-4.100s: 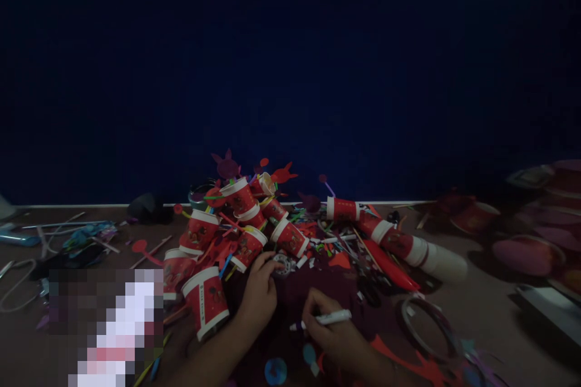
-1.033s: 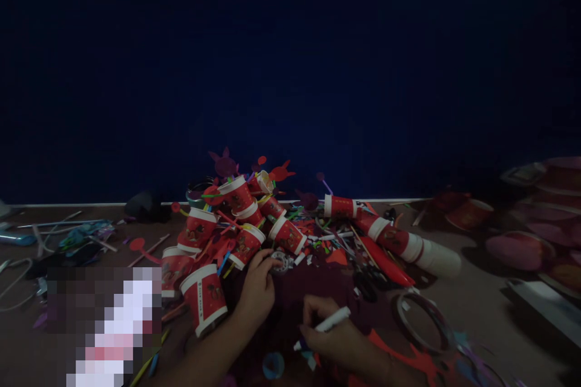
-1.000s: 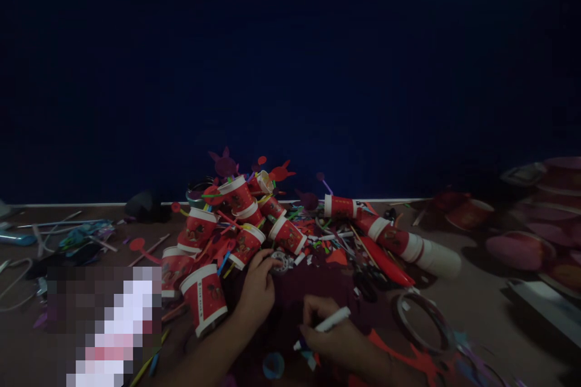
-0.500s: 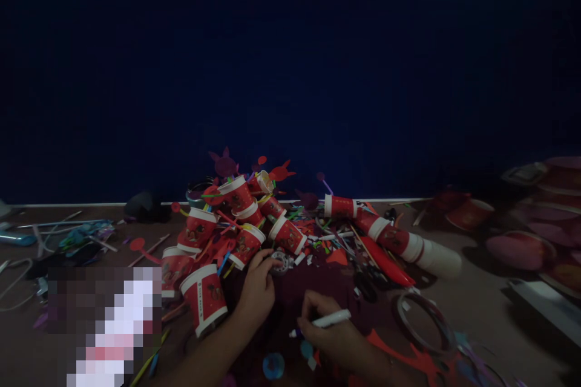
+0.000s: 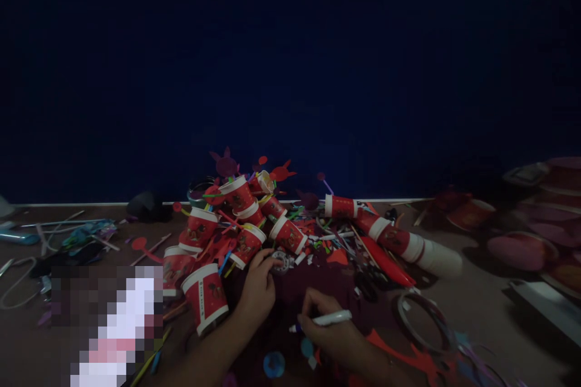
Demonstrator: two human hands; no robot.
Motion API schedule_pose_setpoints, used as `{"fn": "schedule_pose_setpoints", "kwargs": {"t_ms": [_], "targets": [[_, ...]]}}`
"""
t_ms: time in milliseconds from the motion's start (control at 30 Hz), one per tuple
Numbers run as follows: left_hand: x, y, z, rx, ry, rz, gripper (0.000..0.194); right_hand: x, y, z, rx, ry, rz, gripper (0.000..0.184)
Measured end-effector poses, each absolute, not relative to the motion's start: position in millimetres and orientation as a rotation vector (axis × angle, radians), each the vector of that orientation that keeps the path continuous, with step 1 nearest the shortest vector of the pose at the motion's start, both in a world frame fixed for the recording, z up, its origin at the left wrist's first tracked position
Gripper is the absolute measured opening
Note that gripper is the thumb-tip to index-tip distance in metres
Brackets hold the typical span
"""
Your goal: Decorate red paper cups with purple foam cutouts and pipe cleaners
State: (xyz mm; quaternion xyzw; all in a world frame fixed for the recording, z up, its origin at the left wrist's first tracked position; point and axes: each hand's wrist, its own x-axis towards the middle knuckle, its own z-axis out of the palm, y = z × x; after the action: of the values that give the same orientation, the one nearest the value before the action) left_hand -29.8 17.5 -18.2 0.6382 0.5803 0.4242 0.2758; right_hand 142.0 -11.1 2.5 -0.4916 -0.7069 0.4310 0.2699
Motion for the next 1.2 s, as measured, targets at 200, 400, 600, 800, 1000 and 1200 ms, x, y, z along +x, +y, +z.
{"fn": "schedule_pose_setpoints", "kwargs": {"t_ms": [200, 400, 600, 800, 1000, 1200], "targets": [[-29.8, 16.9, -17.4, 1.729, 1.568, 1.129, 0.046, 143.5, -11.3, -3.1, -1.291, -1.928, 1.141, 0.016], [-29.6, 17.1, -17.0, 1.745, 1.576, 1.111, 0.045, 144.5, -9.9, -8.1, -1.272, -1.937, 1.126, 0.017], [-30.5, 17.3, -17.9, 1.764, 1.570, 1.106, 0.046, 146.2, -11.8, -7.2, -1.254, -1.938, 1.209, 0.017], [-29.8, 16.7, -18.6, 1.762, 1.576, 1.099, 0.046, 147.5, -11.9, -5.0, -1.252, -1.896, 1.330, 0.018], [-29.4, 17.0, -18.5, 1.773, 1.574, 1.085, 0.046, 145.3, -10.6, -5.9, -1.255, -1.840, 1.266, 0.014], [-30.0, 18.4, -20.1, 1.781, 1.570, 1.081, 0.046, 145.2, -11.3, -7.7, -1.260, -1.905, 1.229, 0.017]]}}
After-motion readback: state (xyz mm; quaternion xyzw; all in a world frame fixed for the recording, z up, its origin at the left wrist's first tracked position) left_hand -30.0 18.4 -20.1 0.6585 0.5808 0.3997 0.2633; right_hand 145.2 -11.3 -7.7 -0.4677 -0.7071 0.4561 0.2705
